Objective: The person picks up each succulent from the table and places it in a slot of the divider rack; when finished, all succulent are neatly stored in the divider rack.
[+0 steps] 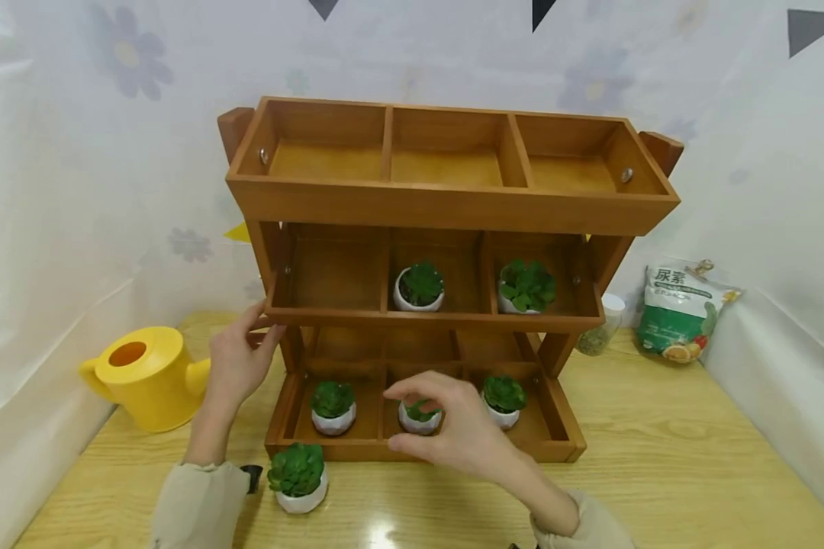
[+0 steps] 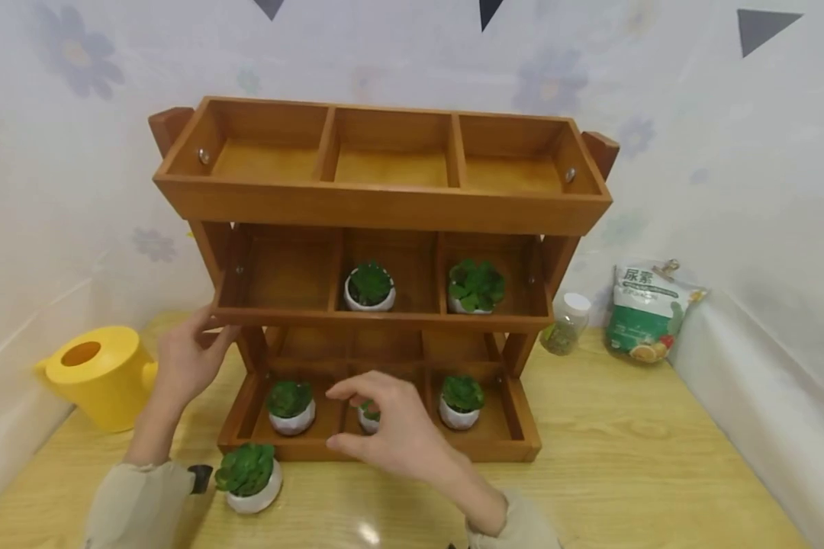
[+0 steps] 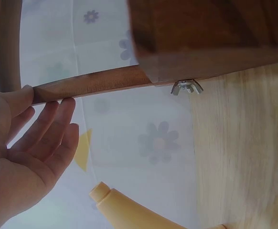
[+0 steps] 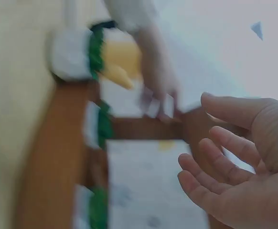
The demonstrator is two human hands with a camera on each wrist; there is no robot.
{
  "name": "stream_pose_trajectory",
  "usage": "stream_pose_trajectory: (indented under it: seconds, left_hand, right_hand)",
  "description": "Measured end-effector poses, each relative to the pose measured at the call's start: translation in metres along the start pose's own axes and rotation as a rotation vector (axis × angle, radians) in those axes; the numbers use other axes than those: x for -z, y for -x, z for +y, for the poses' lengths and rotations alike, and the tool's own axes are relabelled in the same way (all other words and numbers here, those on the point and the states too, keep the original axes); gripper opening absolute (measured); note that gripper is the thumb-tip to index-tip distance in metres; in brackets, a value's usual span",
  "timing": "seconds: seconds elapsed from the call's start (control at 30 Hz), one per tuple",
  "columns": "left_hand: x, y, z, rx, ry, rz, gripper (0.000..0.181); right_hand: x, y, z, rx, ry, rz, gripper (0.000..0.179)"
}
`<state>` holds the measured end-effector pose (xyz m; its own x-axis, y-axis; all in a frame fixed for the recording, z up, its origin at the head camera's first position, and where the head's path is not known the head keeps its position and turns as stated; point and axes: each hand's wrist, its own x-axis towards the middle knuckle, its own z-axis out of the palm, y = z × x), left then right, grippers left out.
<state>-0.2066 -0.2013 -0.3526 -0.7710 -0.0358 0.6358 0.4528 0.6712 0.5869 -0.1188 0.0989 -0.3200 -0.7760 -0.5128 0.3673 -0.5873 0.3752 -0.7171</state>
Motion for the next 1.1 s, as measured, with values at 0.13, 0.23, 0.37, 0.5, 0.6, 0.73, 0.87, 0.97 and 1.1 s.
stream_pose_trajectory:
  seconds: [0.13,0.23,0.37,0.5,0.6,0.73,0.87,0.97,1.1]
  left_hand:
    - [0.000,0.000,-0.001,0.006,-0.001,0.006,0.041]
    - [0.000,-0.002,-0.002,0.017,-0.002,0.010,0.041]
    - [-0.001,-0.002,-0.001,0.031,0.003,-0.016,0.042]
    - [-0.003,-0.002,-0.002,0.044,0.000,-0.030,0.042]
    - [-0.003,-0.001,-0.002,0.046,-0.003,-0.020,0.043]
    - [-0.003,-0.001,-0.001,0.032,0.007,-0.017,0.043]
    - [-0.002,-0.003,-0.001,0.031,0.006,-0.019,0.043]
    - [-0.001,-0.002,-0.001,0.041,-0.001,-0.031,0.044]
    - [0.001,0.000,-0.002,0.063,-0.004,-0.056,0.045]
  right_hand:
    - [-0.037,0.005,0.010,-0.043,-0.058,-0.082,0.039]
    - [-0.058,0.007,0.018,-0.091,-0.080,-0.160,0.038]
    - [-0.079,0.007,0.027,-0.136,-0.096,-0.221,0.038]
    - [-0.094,0.005,0.030,-0.136,-0.105,-0.232,0.040]
    - [-0.102,0.002,0.031,-0.153,-0.059,-0.247,0.046]
    - [-0.109,-0.001,0.030,-0.184,0.023,-0.266,0.057]
    - [-0.119,-0.003,0.027,-0.210,0.086,-0.234,0.059]
    - [-0.127,-0.007,0.022,-0.263,0.168,-0.198,0.060]
    - [-0.136,-0.012,0.015,-0.337,0.293,-0.171,0.064]
